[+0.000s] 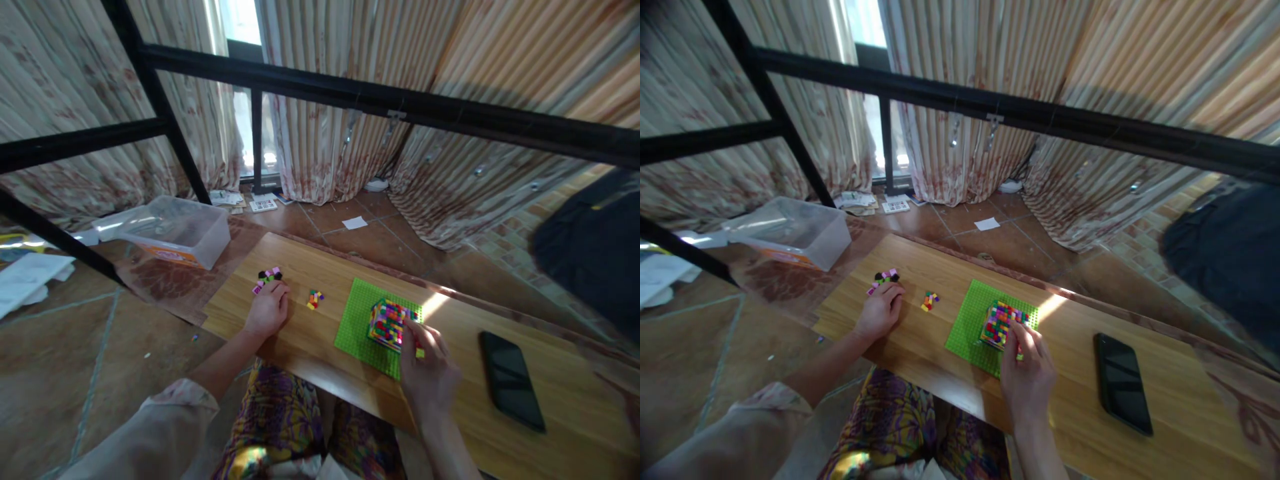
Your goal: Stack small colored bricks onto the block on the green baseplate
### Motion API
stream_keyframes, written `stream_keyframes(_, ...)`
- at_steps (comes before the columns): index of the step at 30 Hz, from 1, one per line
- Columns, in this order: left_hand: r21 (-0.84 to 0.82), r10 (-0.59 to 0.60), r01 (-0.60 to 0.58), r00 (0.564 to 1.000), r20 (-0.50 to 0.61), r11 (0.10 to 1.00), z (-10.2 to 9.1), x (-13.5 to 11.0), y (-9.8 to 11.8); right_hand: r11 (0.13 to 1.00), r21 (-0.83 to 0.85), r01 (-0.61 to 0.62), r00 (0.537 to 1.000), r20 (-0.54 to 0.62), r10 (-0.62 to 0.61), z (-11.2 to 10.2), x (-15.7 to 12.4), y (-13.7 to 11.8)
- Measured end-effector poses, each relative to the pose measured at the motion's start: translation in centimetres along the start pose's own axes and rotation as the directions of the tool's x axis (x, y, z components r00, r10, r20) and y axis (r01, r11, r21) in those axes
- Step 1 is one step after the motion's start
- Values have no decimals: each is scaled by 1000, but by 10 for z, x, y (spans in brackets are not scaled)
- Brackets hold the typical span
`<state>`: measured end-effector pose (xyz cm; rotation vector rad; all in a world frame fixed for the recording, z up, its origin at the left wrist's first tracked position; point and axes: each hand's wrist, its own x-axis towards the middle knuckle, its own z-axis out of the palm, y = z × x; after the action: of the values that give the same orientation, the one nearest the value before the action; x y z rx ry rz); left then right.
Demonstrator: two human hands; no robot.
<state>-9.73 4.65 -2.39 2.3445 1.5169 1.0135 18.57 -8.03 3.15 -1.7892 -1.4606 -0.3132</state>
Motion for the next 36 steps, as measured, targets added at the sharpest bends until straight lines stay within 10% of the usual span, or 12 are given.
stream_keyframes(8,-3,-1,1,1000,12,1000,1,-1,0,974,226,18,947,310,-90,50,-9,-59)
stream_keyframes(21,-25,-20,21,1000,13,999,0,-2,2,983,156,100,847,504,-166,130,21,-70)
stream_keyframes(28,-33,-23,23,1000,20,999,0,-2,2,987,156,33,862,496,-107,121,17,-73)
stream_keyframes(36,-4,-8,8,1000,6,1000,0,-1,-1,931,343,-123,934,357,-8,47,-2,-62)
